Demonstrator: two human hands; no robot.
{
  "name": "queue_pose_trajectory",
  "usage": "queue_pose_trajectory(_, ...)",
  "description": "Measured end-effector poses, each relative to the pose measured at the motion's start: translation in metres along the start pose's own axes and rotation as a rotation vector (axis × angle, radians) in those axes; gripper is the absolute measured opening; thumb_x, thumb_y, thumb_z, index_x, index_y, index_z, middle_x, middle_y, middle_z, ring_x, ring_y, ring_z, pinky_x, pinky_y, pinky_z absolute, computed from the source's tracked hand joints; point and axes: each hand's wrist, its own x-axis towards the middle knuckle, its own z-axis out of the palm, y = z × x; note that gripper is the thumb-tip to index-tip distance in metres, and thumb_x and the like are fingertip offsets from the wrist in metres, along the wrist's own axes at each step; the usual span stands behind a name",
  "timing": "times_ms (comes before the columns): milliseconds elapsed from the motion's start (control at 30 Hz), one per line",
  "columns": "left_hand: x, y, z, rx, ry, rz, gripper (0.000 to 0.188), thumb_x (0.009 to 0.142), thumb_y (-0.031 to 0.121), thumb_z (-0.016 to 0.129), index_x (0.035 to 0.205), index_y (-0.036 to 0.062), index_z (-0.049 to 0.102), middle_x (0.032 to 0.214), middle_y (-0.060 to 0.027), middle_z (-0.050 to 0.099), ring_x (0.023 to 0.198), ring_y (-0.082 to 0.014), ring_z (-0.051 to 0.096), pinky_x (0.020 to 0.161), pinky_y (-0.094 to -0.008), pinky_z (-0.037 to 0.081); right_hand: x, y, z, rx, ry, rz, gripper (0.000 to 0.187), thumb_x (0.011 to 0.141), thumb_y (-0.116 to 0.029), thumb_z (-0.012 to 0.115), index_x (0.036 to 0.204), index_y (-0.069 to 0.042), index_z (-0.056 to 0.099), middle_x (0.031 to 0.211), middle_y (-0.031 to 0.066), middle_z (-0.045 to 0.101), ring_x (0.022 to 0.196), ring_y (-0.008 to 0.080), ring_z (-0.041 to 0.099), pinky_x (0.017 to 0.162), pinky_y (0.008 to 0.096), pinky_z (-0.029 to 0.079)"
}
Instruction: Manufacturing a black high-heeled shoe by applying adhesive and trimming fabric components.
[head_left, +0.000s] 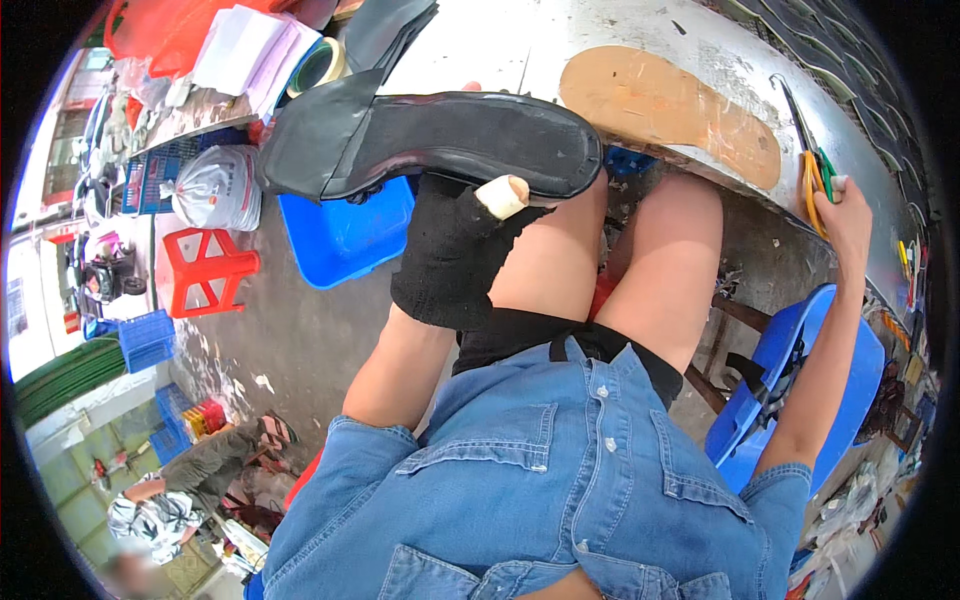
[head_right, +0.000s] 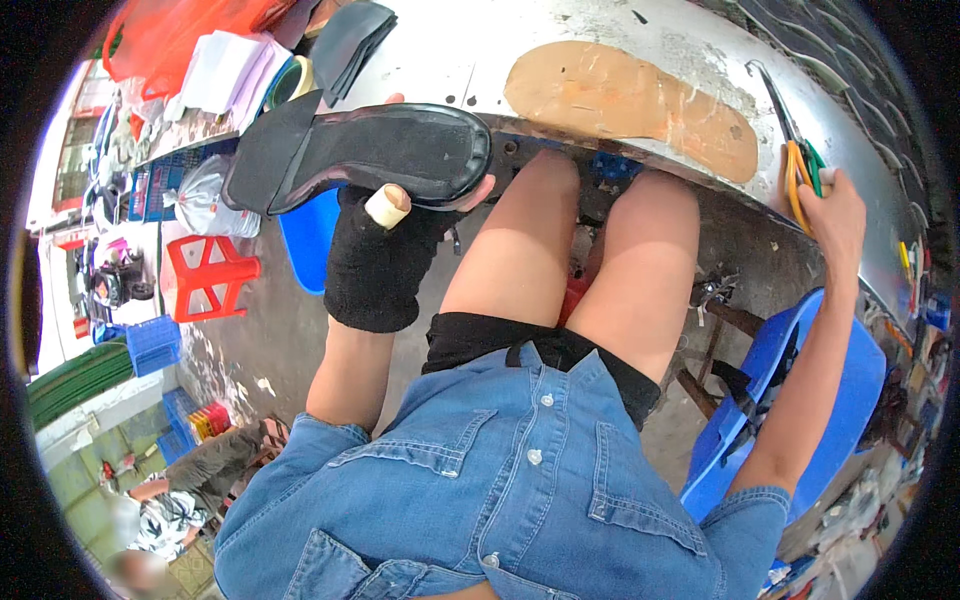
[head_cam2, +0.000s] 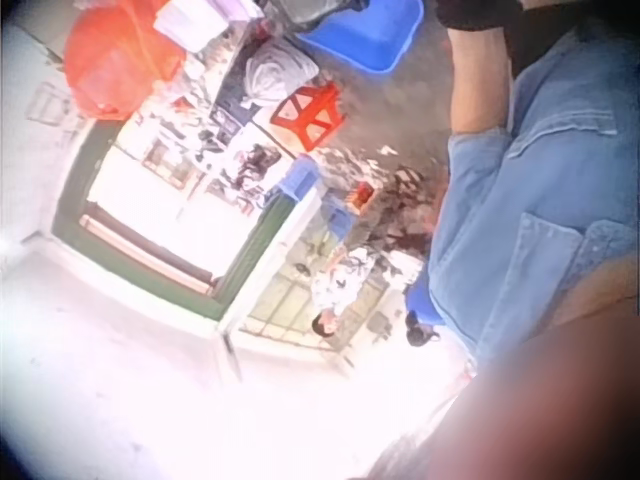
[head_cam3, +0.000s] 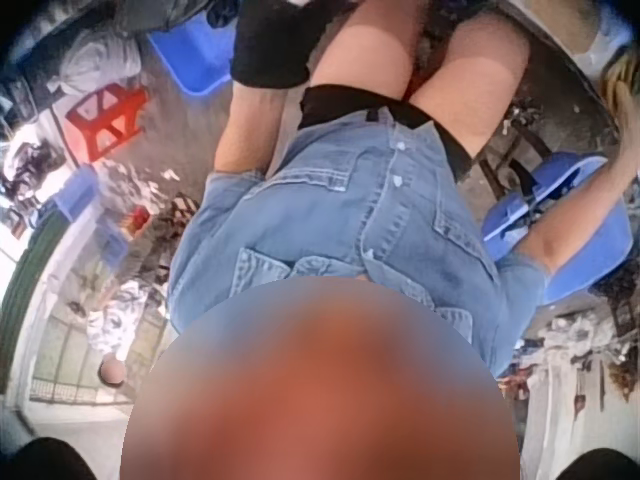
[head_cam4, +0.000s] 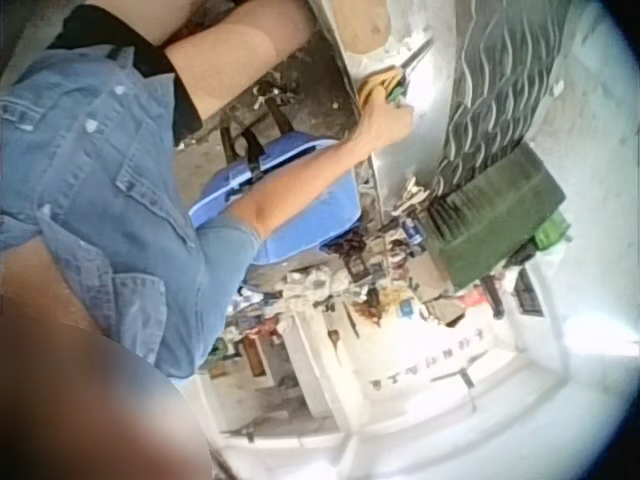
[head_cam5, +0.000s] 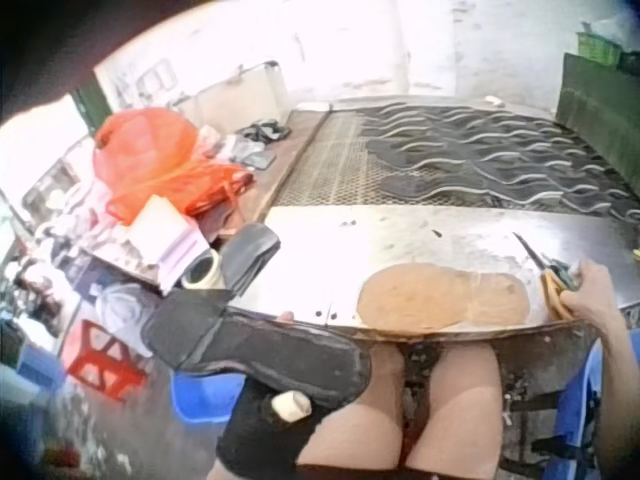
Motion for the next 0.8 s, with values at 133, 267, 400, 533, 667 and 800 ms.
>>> queue_pose_trajectory(133,-0.004,-0.001,-0.006,0.127,0.041,-0.022,0.081,0.069,0.005,0.067,0.139,0.0077,0.025,0.118,-0.0128,0.049,0.107,-0.0232,0.054,0.087,-0.0343,0.05,-0.058,-0.011,-0.005,0.856,-0.186,-0.106,0.038,0.081,-0.002,0.056,0.119,0.002,0.049,0.095,0.0033,0.059,0.083,0.0112,0.055,0.074,0.0243,0.045)
queue_pose_trajectory(267,-0.019,0.007,-0.012,0.23,0.113,-0.025,0.083,0.066,0.004,0.066,0.139,0.0046,0.026,0.117,-0.0107,0.051,0.106,-0.0196,0.053,0.089,-0.0301,0.046,-0.133,-0.131,-0.057,0.836,-0.238,-0.37,0.044,0.061,-0.009,0.07,0.103,0.0,0.058,0.081,0.0037,0.059,0.072,0.0105,0.054,0.064,0.0235,0.043)
queue_pose_trajectory(400,-0.028,0.007,-0.023,0.274,0.075,-0.039,0.084,0.065,0.005,0.066,0.139,0.0043,0.026,0.117,-0.0099,0.051,0.106,-0.0194,0.053,0.09,-0.0309,0.045,-0.14,-0.149,-0.07,0.635,-0.213,-0.603,0.046,0.057,-0.015,0.078,0.096,0.0,0.058,0.077,0.0073,0.056,0.064,0.0181,0.054,0.059,0.0261,0.043)
queue_pose_trajectory(533,-0.045,0.009,-0.026,0.29,0.104,-0.048,0.086,0.065,0.011,0.072,0.138,0.0041,0.028,0.116,-0.0088,0.051,0.106,-0.0194,0.053,0.09,-0.0313,0.045,-0.138,-0.158,-0.069,0.536,-0.183,-0.72,0.051,0.055,-0.02,0.082,0.095,0.0,0.059,0.08,0.0101,0.058,0.067,0.023,0.056,0.062,0.0276,0.044)
queue_pose_trajectory(667,-0.059,0.01,-0.034,0.294,0.13,-0.058,0.089,0.064,0.018,0.078,0.137,0.0036,0.029,0.116,-0.0076,0.051,0.106,-0.019,0.053,0.091,-0.0308,0.044,-0.139,-0.166,-0.063,0.543,-0.244,-0.785,0.049,0.055,-0.02,0.081,0.094,0.001,0.059,0.082,0.0111,0.058,0.068,0.0257,0.056,0.063,0.0284,0.045)
queue_pose_trajectory(800,-0.071,0.005,-0.045,0.309,0.166,-0.078,0.087,0.065,0.018,0.077,0.136,0.0034,0.031,0.116,-0.0074,0.051,0.107,-0.0185,0.052,0.092,-0.0307,0.043,-0.145,-0.169,-0.053,0.567,-0.258,-0.818,0.051,0.054,-0.023,0.082,0.094,0.0,0.06,0.077,0.0109,0.056,0.064,0.0254,0.054,0.059,0.0292,0.044)
